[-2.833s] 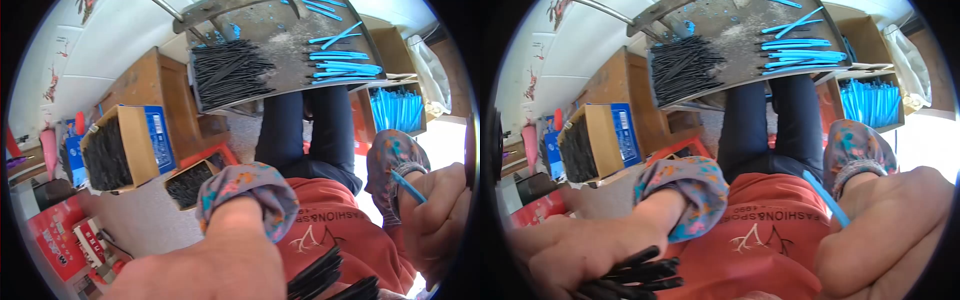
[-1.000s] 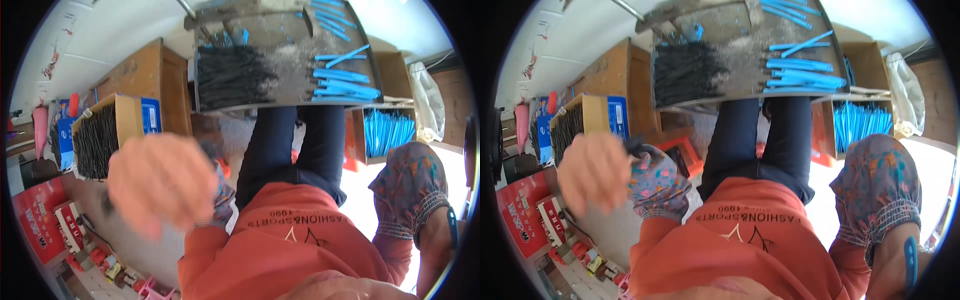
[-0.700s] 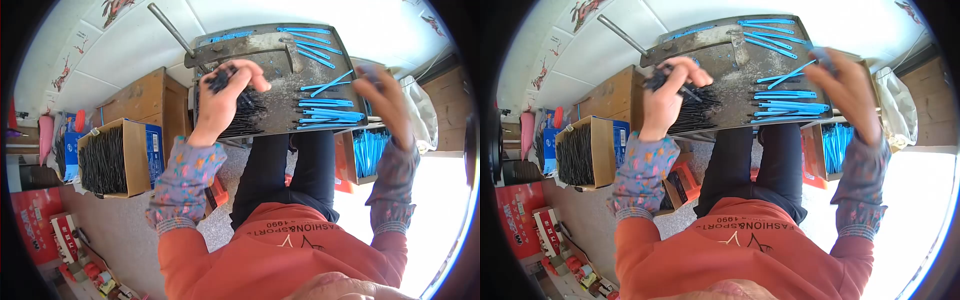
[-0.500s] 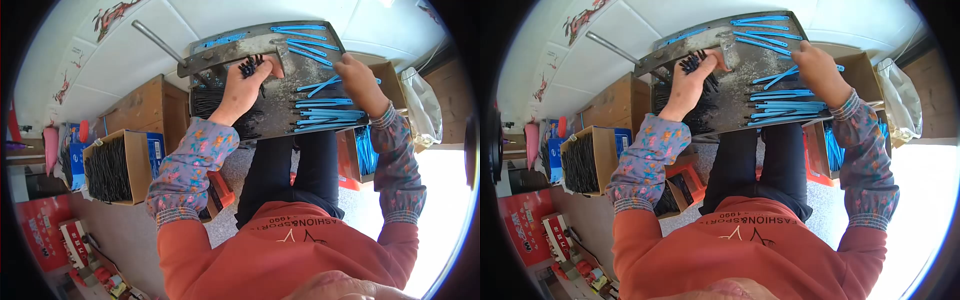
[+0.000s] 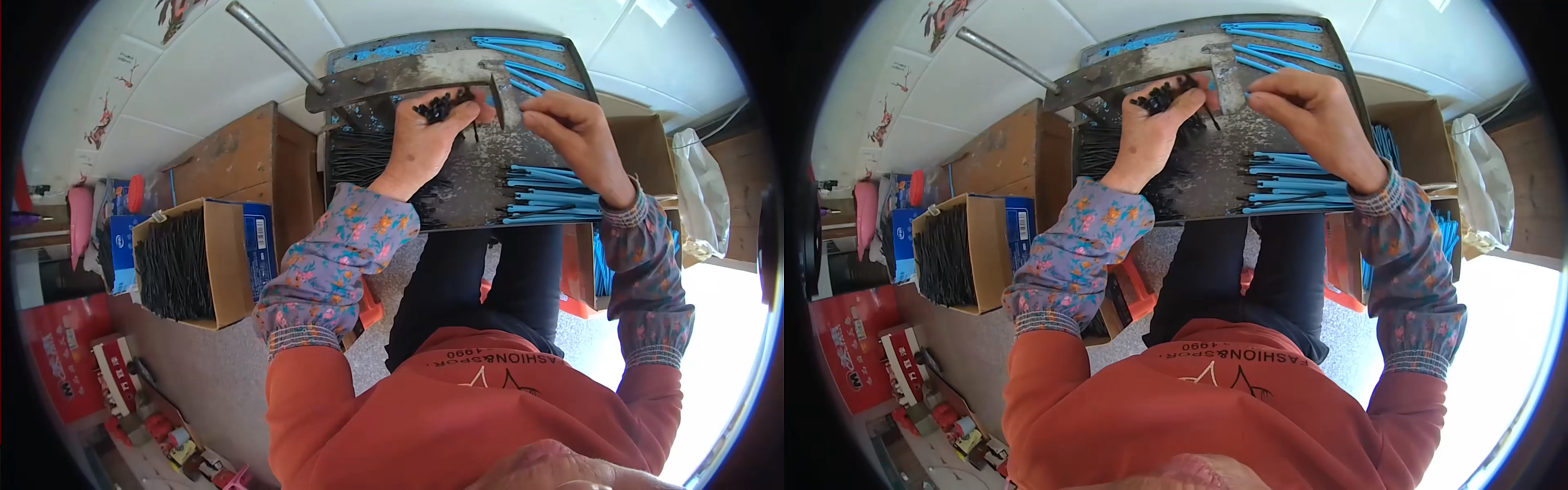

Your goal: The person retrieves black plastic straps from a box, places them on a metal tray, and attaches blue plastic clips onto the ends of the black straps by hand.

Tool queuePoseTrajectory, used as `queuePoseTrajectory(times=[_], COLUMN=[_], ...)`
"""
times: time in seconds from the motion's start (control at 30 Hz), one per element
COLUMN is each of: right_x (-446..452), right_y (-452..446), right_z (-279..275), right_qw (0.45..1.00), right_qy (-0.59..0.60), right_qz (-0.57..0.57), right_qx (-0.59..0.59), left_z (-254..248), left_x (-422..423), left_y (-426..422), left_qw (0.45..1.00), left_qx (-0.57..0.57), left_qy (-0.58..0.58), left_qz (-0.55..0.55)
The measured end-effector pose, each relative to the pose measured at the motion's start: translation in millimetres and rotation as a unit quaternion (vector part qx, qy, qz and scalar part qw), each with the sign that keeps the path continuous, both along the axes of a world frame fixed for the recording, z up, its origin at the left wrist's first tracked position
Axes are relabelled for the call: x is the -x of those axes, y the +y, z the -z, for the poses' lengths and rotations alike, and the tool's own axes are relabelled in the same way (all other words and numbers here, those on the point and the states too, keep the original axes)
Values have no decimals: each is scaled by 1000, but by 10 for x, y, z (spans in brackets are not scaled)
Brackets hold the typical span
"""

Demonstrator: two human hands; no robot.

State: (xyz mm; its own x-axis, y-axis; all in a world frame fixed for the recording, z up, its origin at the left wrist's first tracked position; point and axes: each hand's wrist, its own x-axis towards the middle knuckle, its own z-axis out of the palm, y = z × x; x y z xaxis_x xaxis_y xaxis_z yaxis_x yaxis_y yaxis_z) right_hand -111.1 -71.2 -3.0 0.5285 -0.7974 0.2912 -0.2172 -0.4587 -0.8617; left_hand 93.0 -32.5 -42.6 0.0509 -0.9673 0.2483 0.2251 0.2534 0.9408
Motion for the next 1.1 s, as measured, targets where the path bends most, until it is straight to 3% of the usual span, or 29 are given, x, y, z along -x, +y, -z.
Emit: queuePoseTrajectory(times=[0.23,0.43,0.6,0.7,0.77,0.8,0.87,1.03,1.1], right_x=[-132,-64,118,404,392,310,102,-92,2], right_y=[-42,-226,-317,-503,-652,-766,-941,-1025,-946], right_z=[100,-116,-84,-106,46,177,430,550,472], right_qw=[997,978,983,956,940,940,923,855,879], right_qy=[-65,51,91,242,243,241,201,333,314], right_qz=[10,-68,-90,-165,-196,-193,-34,-10,-19], right_qx=[-37,192,135,20,141,143,325,397,358], left_z=[22,-23,-3,5,-47,-74,-122,-50,-43], left_x=[24,62,38,63,47,32,27,35,10], left_y=[-26,-25,-10,-39,-27,3,46,7,37], left_qw=[1000,999,998,999,999,998,991,1000,1000], left_qx=[-2,15,24,16,8,-4,-30,8,8], left_qy=[-5,-8,-45,17,-19,-54,-128,10,-22], left_qz=[-26,-27,-35,-27,-29,-34,-39,9,9])
